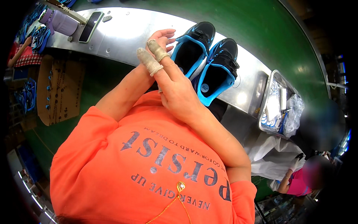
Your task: The person repeatedly picks up pairs of black and blue athletic shoes from a conveyor belt, inserts small circular inserts into the tongue area of each shoe, and places the shoes back on the belt. The person handles the shoes one pair at a time, using both hands to position the inserts.
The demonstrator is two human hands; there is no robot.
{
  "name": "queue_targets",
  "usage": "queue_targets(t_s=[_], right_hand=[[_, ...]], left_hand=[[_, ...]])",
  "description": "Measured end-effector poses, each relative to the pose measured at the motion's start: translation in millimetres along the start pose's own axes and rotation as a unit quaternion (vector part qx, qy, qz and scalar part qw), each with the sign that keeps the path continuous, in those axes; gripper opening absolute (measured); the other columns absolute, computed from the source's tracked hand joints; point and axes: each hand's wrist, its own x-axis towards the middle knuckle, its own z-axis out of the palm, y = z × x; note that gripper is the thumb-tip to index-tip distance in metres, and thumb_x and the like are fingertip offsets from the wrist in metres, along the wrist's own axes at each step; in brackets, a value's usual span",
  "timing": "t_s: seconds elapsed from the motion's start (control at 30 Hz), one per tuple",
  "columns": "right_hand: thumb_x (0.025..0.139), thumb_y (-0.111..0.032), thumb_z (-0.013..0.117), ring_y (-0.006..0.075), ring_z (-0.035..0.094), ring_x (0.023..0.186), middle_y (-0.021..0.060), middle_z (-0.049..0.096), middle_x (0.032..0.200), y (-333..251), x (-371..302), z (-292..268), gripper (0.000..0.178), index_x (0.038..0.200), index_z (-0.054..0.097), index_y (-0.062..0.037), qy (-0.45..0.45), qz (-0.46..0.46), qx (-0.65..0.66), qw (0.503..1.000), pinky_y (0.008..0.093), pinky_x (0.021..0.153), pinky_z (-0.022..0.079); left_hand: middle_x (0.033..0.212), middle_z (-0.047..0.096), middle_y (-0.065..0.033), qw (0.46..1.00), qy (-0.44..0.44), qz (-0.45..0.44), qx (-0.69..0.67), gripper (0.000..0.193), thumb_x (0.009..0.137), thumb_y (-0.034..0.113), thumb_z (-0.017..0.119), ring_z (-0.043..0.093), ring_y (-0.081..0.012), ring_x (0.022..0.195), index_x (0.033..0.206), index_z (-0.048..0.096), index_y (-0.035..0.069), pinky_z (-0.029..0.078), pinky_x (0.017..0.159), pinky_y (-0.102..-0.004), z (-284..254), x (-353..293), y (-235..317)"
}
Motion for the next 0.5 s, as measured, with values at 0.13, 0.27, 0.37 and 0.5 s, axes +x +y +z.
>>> queue_targets(t_s=[0.13, 0.27, 0.37, 0.5], right_hand=[[0.082, 0.022, 0.049, 0.0364, 0.043, 0.137, 0.0203, 0.041, 0.149, -7, -2, -2, 0.064, 0.141, 0.048, -0.0015, -0.048, 0.008, 0.007, 0.999, 0.0385, 0.11, 0.039], [0.082, 0.02, 0.051, 0.0358, 0.044, 0.135, 0.0191, 0.039, 0.15, -7, -4, -1, 0.063, 0.14, 0.049, -0.0015, -0.058, 0.011, 0.015, 0.998, 0.0372, 0.11, 0.04], [0.084, 0.016, 0.052, 0.0361, 0.044, 0.135, 0.0193, 0.039, 0.151, -12, -3, 2, 0.058, 0.139, 0.051, -0.0016, -0.078, 0.015, 0.041, 0.996, 0.0363, 0.11, 0.04], [0.098, -0.004, 0.047, 0.0356, 0.038, 0.14, 0.0204, 0.037, 0.151, -18, -2, 9, 0.042, 0.14, 0.053, -0.0073, -0.156, 0.063, 0.129, 0.977, 0.0376, 0.113, 0.035]], left_hand=[[0.114, 0.055, -0.0117, 0.998, 0.031, -0.008, 0.048, 0.032, 0.088, 0.004, 0.042, 0.054, -0.0194, 0.101, 0.115, 0.059, -0.001, 0.047, 0.086, -0.0291, 4, 0, 1], [0.115, 0.057, -0.0123, 0.997, 0.04, -0.003, 0.06, 0.032, 0.087, 0.003, 0.042, 0.055, -0.0201, 0.103, 0.113, 0.061, 0.0, 0.047, 0.087, -0.0305, 0, 5, -3], [0.12, 0.057, -0.0133, 0.997, 0.048, -0.016, 0.064, 0.034, 0.088, 0.003, 0.041, 0.054, -0.0228, 0.109, 0.116, 0.061, 0.001, 0.045, 0.093, -0.0335, 1, 7, -4], [0.13, 0.056, -0.0157, 0.997, 0.047, -0.013, 0.065, 0.037, 0.09, 0.002, 0.04, 0.052, -0.0284, 0.122, 0.122, 0.058, 0.002, 0.04, 0.103, -0.0401, 3, 8, 2]])
